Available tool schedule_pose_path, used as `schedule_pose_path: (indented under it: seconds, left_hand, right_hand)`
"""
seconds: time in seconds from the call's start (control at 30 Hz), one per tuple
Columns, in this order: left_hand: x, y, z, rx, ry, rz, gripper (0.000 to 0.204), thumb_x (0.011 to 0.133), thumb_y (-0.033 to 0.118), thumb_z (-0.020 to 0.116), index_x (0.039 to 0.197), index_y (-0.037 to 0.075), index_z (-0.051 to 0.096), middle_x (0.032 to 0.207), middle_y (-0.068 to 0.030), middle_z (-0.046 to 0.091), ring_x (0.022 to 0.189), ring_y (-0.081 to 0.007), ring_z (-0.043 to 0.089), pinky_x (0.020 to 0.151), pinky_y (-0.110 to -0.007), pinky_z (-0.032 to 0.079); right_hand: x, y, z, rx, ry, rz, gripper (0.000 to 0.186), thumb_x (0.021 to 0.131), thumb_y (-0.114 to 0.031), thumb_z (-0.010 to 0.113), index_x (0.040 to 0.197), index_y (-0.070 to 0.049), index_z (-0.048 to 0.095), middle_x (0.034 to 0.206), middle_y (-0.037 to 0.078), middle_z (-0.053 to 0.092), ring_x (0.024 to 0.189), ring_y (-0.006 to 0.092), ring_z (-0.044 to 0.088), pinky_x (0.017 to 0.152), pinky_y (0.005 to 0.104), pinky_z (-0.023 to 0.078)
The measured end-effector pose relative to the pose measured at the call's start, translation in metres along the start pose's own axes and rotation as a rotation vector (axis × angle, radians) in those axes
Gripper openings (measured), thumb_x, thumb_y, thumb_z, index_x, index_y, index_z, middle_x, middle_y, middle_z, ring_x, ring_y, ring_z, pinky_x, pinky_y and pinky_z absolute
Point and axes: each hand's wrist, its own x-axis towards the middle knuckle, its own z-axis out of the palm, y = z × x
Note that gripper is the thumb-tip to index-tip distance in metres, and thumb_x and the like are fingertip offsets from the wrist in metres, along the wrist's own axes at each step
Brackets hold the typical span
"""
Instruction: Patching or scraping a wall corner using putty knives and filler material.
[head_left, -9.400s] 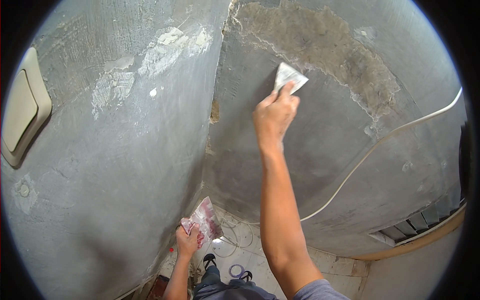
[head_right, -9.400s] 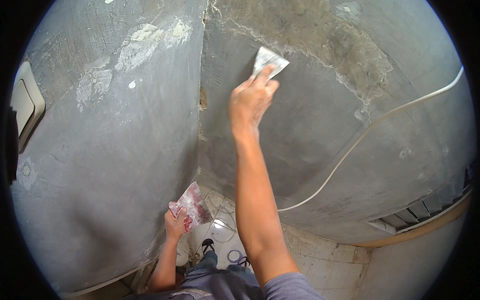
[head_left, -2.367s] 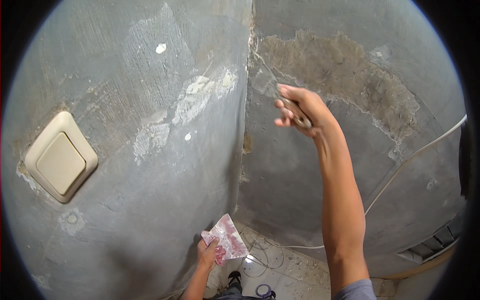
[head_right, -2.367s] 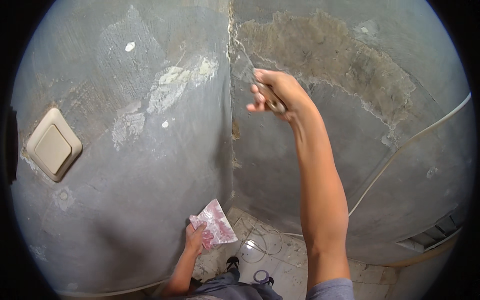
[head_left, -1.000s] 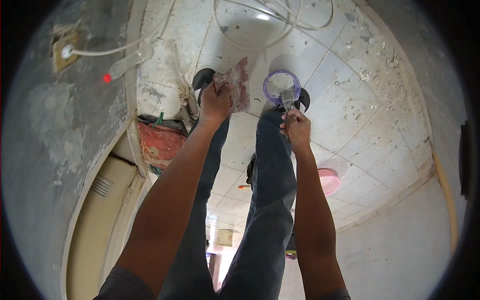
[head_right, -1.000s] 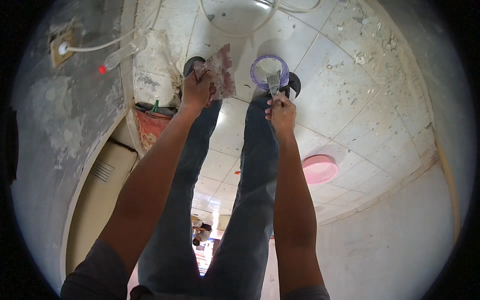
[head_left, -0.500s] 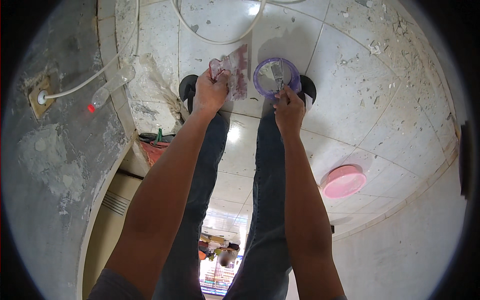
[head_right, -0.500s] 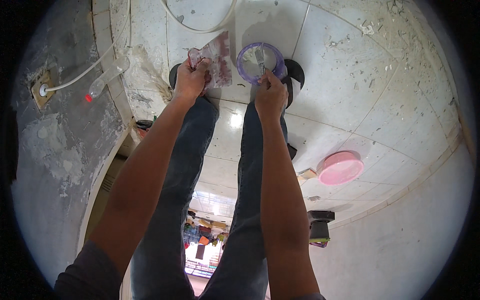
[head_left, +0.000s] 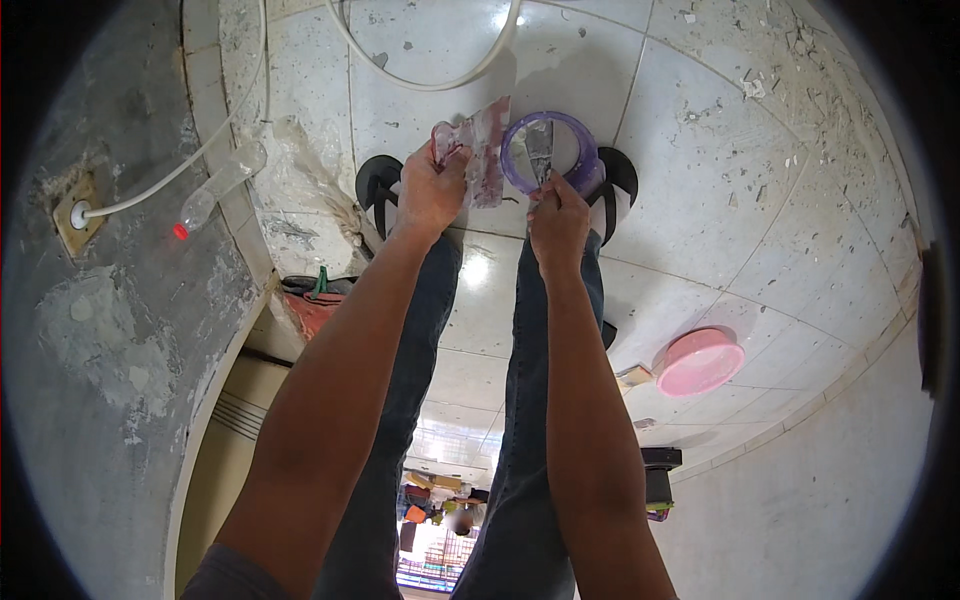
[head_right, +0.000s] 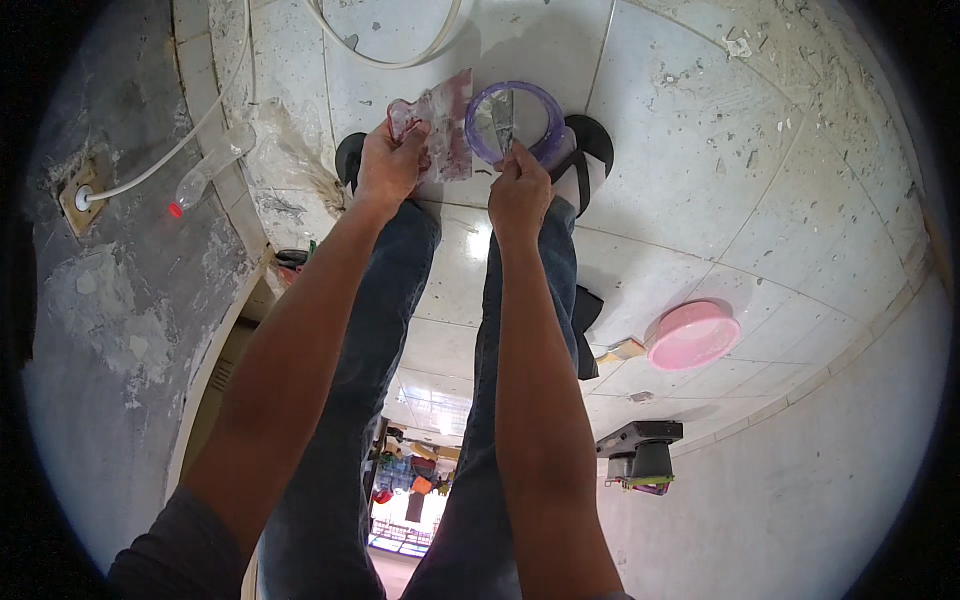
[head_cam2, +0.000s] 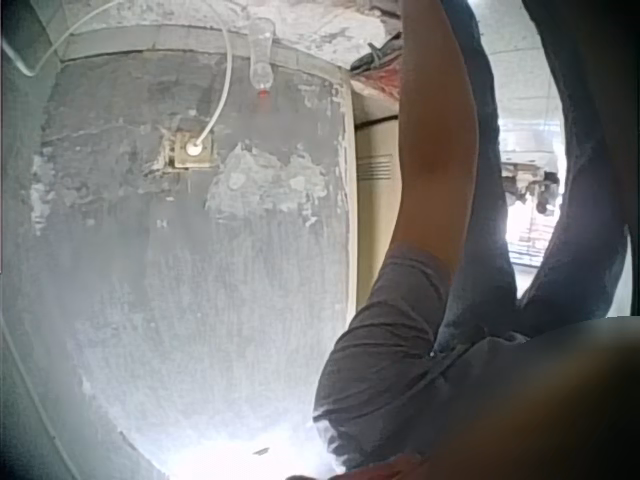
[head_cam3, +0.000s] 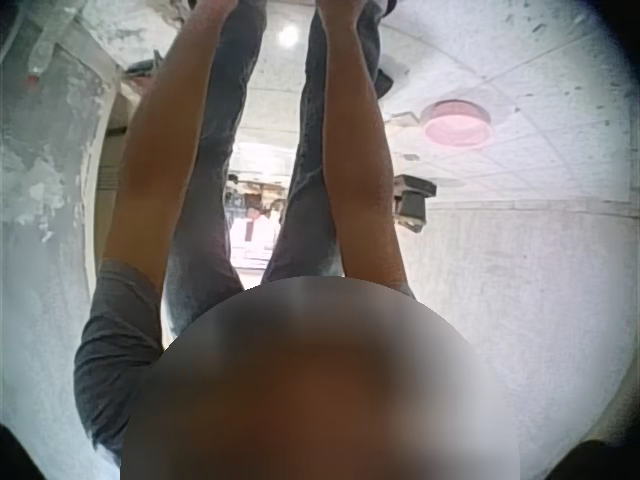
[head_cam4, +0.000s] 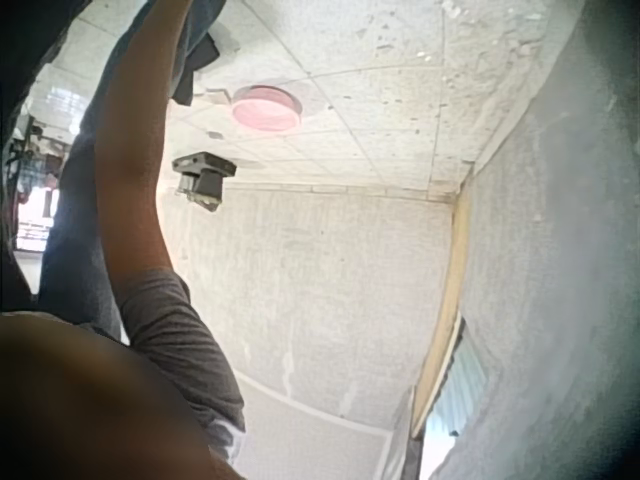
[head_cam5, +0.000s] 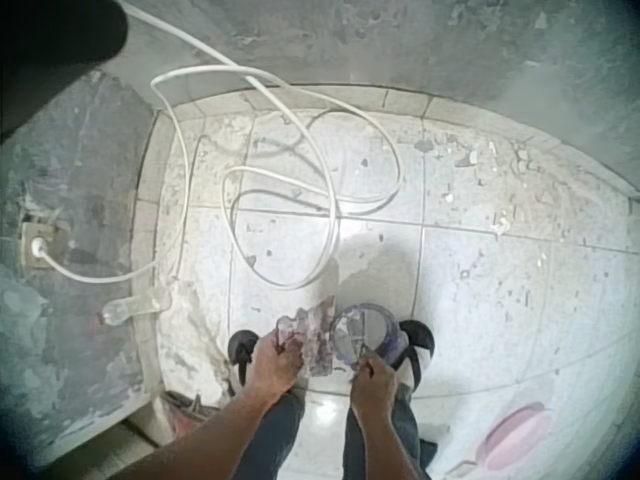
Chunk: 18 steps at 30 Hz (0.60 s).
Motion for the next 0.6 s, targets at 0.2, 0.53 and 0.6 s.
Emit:
schedule_pose_path:
  seconds: [0.2, 0.53, 0.6]
  left_hand:
    - [-0.010, 0.002, 0.017, -0.066, 0.083, 0.008, 0.018, 0.090, 0.014, 0.060, 0.094, -0.003, 0.064, 0.074, -0.0080, 0.065, 0.067, -0.0117, 0.057, 0.067, -0.031, 0.047]
    - [-0.009, -0.004, 0.026, -0.030, 0.205, 0.049, 0.016, 0.088, 0.011, 0.061, 0.094, -0.004, 0.063, 0.080, -0.0171, 0.067, 0.075, -0.0222, 0.066, 0.068, -0.035, 0.049]
    - [-0.010, 0.003, 0.030, 0.029, 0.224, 0.046, 0.016, 0.088, 0.011, 0.060, 0.094, -0.004, 0.063, 0.080, -0.0189, 0.067, 0.077, -0.0261, 0.068, 0.069, -0.036, 0.049]
  right_hand:
    - [-0.004, -0.004, 0.004, 0.076, -0.088, 0.064, 0.027, 0.096, -0.007, 0.047, 0.118, 0.000, 0.062, 0.080, 0.003, 0.061, 0.055, 0.0070, 0.051, 0.048, 0.0206, 0.041]
    - [-0.002, -0.031, -0.013, 0.141, -0.255, 0.207, 0.025, 0.098, -0.012, 0.048, 0.117, -0.001, 0.062, 0.079, 0.003, 0.061, 0.057, 0.0076, 0.053, 0.051, 0.0231, 0.044]
    - [-0.006, -0.036, -0.014, 0.218, -0.278, 0.276, 0.025, 0.099, -0.014, 0.048, 0.116, -0.001, 0.062, 0.080, 0.004, 0.062, 0.058, 0.0079, 0.053, 0.051, 0.0233, 0.045]
